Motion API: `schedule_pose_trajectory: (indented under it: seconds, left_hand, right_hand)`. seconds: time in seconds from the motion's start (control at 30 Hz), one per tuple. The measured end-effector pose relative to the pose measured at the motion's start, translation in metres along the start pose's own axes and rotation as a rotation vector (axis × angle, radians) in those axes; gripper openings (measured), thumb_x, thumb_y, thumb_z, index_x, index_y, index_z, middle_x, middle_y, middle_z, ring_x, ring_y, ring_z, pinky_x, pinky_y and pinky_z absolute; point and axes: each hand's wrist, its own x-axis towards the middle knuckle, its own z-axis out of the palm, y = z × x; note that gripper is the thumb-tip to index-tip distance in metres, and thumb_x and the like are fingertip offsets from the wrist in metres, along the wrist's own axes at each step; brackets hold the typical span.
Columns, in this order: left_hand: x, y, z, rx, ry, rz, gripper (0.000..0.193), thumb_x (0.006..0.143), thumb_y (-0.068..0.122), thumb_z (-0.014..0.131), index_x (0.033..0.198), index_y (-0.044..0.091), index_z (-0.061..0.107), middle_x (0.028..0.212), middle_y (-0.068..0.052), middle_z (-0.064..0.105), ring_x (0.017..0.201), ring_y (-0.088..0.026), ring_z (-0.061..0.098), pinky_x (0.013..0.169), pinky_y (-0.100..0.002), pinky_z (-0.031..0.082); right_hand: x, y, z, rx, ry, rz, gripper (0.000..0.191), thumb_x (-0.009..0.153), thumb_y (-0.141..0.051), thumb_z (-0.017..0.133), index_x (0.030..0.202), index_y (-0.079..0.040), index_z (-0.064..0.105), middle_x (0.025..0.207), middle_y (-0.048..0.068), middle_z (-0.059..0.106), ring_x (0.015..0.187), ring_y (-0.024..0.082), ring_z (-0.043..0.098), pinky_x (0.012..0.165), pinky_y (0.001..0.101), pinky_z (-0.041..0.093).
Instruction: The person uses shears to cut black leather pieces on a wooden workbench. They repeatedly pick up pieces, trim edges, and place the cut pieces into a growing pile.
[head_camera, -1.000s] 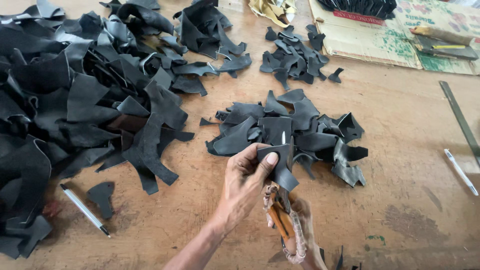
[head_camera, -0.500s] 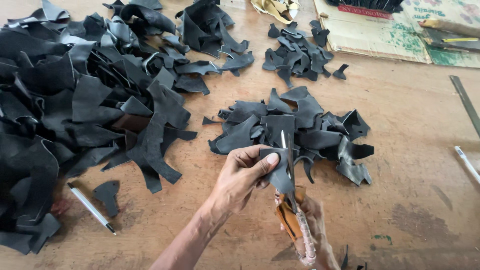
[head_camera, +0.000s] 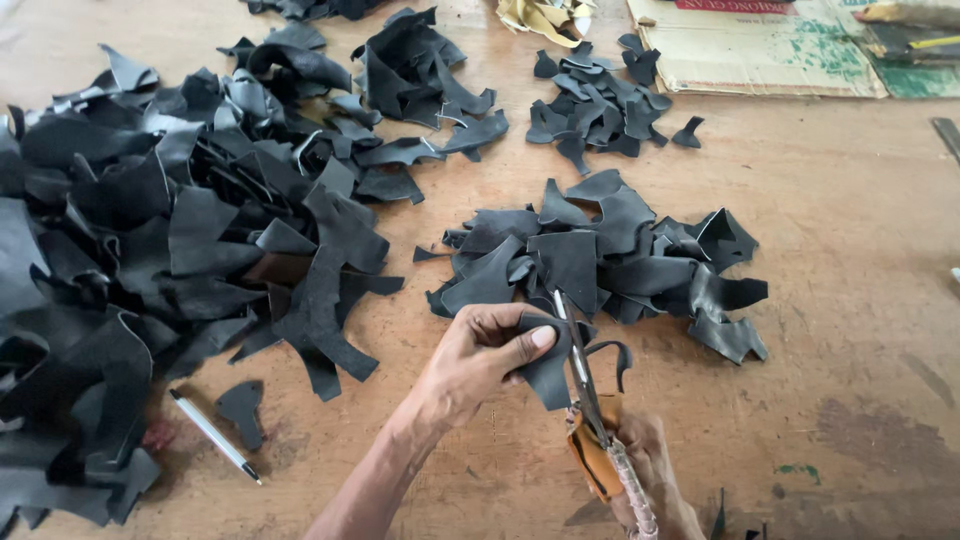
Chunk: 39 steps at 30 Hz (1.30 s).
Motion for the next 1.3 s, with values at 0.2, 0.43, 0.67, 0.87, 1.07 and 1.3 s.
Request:
schedule_pose_trajectory:
  seconds: [0.2, 0.43, 0.67, 0.87, 1.07, 1.3]
  left_hand:
    - [-0.005, -0.001, 0.004, 0.180, -0.039, -0.040, 0.025, 0.094, 0.024, 0.072, 0.109, 0.006, 0.080, 0.074, 0.006, 0.071, 0.059, -0.001, 0.052, 0.049, -0.019, 0.039]
    - [-0.003, -0.012, 0.003, 0.249, -0.017, -0.114, 0.024, 0.094, 0.024, 0.074, 0.105, 0.003, 0.080, 0.076, 0.005, 0.071, 0.064, -0.001, 0.054, 0.053, -0.021, 0.043]
    - [0.001, -0.002, -0.006, 0.057, 0.032, -0.045, 0.031, 0.077, 0.009, 0.079, 0.106, 0.010, 0.070, 0.092, 0.001, 0.077, 0.075, -0.009, 0.072, 0.060, -0.026, 0.059]
    - [0.010, -0.011, -0.013, -0.232, 0.096, 0.122, 0.026, 0.089, -0.001, 0.079, 0.114, -0.004, 0.072, 0.098, -0.010, 0.076, 0.089, -0.017, 0.071, 0.080, -0.029, 0.061]
    - [0.017, -0.021, -0.008, -0.404, 0.208, 0.155, 0.023, 0.084, -0.001, 0.079, 0.103, 0.000, 0.066, 0.093, -0.010, 0.074, 0.083, -0.019, 0.074, 0.073, -0.034, 0.065]
    - [0.020, -0.009, 0.003, -0.330, 0.228, 0.222, 0.026, 0.084, 0.004, 0.078, 0.106, 0.003, 0.065, 0.095, -0.010, 0.075, 0.083, -0.018, 0.074, 0.072, -0.032, 0.066]
  right_hand:
    - [0.009, 0.021, -0.001, 0.209, 0.278, 0.423, 0.041, 0.084, -0.026, 0.060, 0.107, 0.005, 0.072, 0.077, 0.014, 0.072, 0.055, 0.018, 0.069, 0.047, 0.0305, 0.056]
    - [0.004, 0.053, -0.012, 0.324, -0.158, -0.066, 0.054, 0.089, -0.036, 0.074, 0.103, 0.015, 0.071, 0.076, 0.018, 0.072, 0.047, 0.020, 0.064, 0.037, 0.0308, 0.050]
    - [0.007, 0.014, -0.003, 0.359, 0.110, 0.123, 0.045, 0.087, -0.028, 0.058, 0.106, 0.011, 0.066, 0.073, 0.022, 0.070, 0.042, 0.025, 0.061, 0.036, 0.0361, 0.053]
    - [0.014, 0.000, 0.002, 0.241, 0.063, 0.009, 0.035, 0.090, -0.019, 0.060, 0.113, 0.006, 0.065, 0.077, 0.018, 0.069, 0.046, 0.022, 0.062, 0.038, 0.0356, 0.052]
    - [0.017, 0.001, 0.009, 0.274, 0.002, 0.031, 0.031, 0.093, -0.016, 0.059, 0.112, 0.007, 0.067, 0.080, 0.013, 0.070, 0.052, 0.017, 0.066, 0.042, 0.0313, 0.055]
    - [0.015, -0.030, 0.025, 0.311, 0.120, 0.264, 0.034, 0.092, -0.029, 0.059, 0.105, -0.002, 0.074, 0.073, 0.010, 0.065, 0.047, 0.018, 0.057, 0.039, 0.0315, 0.047]
